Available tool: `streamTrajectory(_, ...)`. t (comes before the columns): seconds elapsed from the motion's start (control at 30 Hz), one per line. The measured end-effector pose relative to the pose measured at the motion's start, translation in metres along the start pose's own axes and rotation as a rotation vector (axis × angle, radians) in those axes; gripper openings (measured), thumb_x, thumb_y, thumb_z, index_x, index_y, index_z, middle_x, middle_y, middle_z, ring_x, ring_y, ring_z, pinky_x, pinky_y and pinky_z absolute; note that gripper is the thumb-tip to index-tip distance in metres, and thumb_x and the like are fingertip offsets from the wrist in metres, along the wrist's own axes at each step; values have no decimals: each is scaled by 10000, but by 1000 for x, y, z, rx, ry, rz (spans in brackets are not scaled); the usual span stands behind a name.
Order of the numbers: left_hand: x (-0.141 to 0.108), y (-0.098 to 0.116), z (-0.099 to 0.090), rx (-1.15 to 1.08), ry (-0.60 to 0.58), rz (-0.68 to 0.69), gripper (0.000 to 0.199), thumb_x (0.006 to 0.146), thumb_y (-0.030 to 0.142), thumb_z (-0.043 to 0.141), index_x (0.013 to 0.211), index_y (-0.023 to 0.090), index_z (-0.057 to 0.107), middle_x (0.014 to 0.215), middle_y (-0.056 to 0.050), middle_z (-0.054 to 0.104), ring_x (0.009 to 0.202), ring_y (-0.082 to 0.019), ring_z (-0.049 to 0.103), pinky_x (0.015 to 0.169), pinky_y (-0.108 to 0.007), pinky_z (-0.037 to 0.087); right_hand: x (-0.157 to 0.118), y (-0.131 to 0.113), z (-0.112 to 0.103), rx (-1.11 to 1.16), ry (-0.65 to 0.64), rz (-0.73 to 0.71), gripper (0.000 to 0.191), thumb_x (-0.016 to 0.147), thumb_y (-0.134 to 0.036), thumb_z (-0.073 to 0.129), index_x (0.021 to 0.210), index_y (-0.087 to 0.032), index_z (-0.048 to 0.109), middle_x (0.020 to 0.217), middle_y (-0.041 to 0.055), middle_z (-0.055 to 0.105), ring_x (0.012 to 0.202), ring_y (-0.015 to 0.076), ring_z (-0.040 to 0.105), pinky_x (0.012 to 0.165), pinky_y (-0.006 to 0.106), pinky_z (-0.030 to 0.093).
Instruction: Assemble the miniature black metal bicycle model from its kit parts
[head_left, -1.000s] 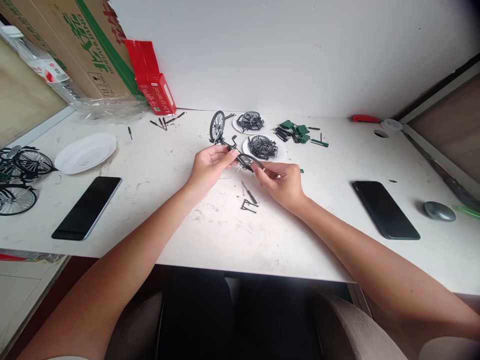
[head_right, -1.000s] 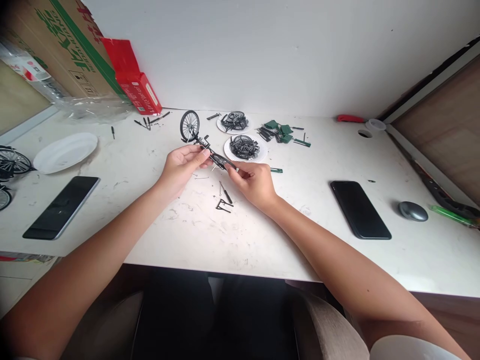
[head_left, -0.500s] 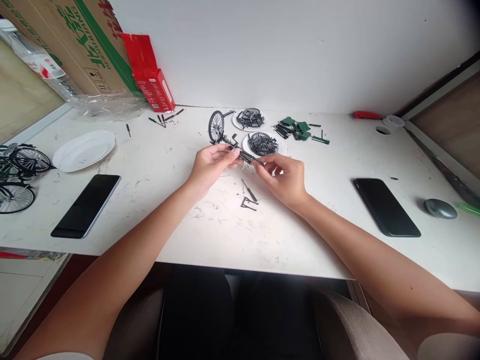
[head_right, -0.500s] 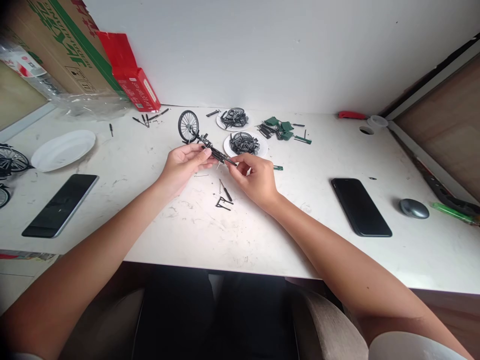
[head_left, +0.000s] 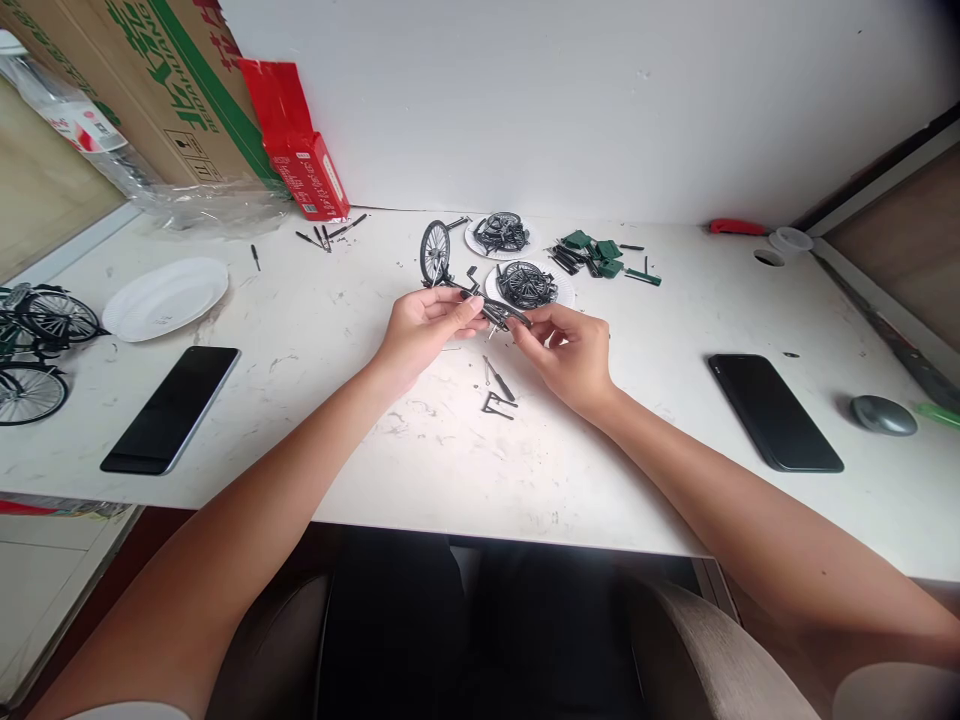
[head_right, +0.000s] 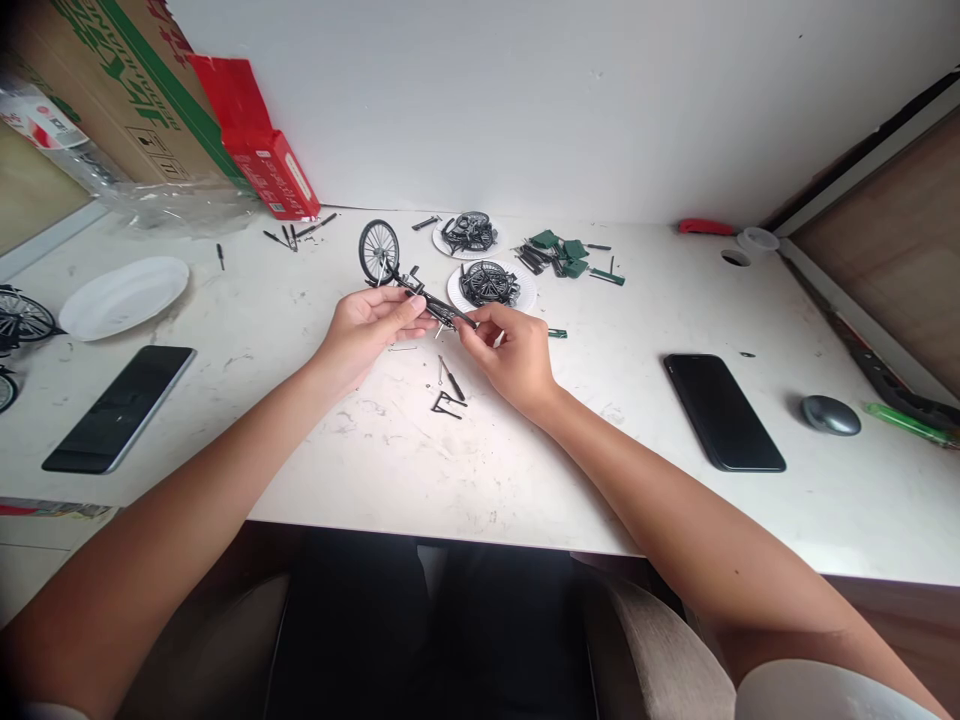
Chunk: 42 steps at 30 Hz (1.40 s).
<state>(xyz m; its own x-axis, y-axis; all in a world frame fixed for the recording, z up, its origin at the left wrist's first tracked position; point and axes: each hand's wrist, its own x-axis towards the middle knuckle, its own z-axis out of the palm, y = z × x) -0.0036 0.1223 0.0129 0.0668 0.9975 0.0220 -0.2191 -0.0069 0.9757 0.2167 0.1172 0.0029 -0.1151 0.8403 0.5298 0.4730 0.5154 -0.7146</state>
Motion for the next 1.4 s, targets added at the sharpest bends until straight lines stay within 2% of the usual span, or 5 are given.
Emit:
streamTrajectory(0.57, -3, 3, 2, -4, 0, 16, 511, 779, 471, 980, 1078, 149, 718, 1007, -85, 833, 938, -219, 841, 942, -358, 648, 0, 4, 3, 56, 28, -49, 190, 965, -374, 793, 869, -212, 776, 663, -16, 686, 589, 134, 591, 615, 307, 494)
streamTrajectory(0.93, -3, 1, 3, 25, 14, 26, 511, 777, 487, 977, 1067, 150, 725, 1010, -92, 830, 934, -220, 836, 942, -358, 648, 0, 5, 3, 31, -4, -64, 261, 971, -429, 789, 841, -208, 743, 637, -18, 657, 569, 130, 569, 593, 296, 477)
streamTrajectory(1.13, -2, 0, 2, -33, 25, 23, 484, 784, 460, 978, 1070, 153, 737, 1040, -92, 835, 993, -232, 838, 1018, -390, 639, 3, 9, 2, -36, -70, -108, 206, 960, -409, 759, 1021, -212, 768, 672, -21, 662, 594, 149, 595, 625, 309, 505)
streamTrajectory(1.3, -1, 0, 1, -46, 1, 12, 478, 791, 469, 971, 1078, 157, 750, 1076, -96, 834, 1020, -236, 834, 1044, -398, 626, 3, 11, 2, -54, -96, -116, 433, 906, -447, 834, 1255, -219, 714, 728, -41, 594, 624, 148, 551, 626, 313, 486)
streamTrajectory(1.4, -2, 0, 1, -56, -22, 1, 474, 792, 472, 969, 1081, 161, 758, 1108, -100, 834, 1036, -237, 829, 1058, -403, 619, 3, 12, 1, -49, -98, -148, 525, 871, -555, 882, 1255, -241, 712, 740, -42, 570, 647, 152, 534, 635, 318, 476)
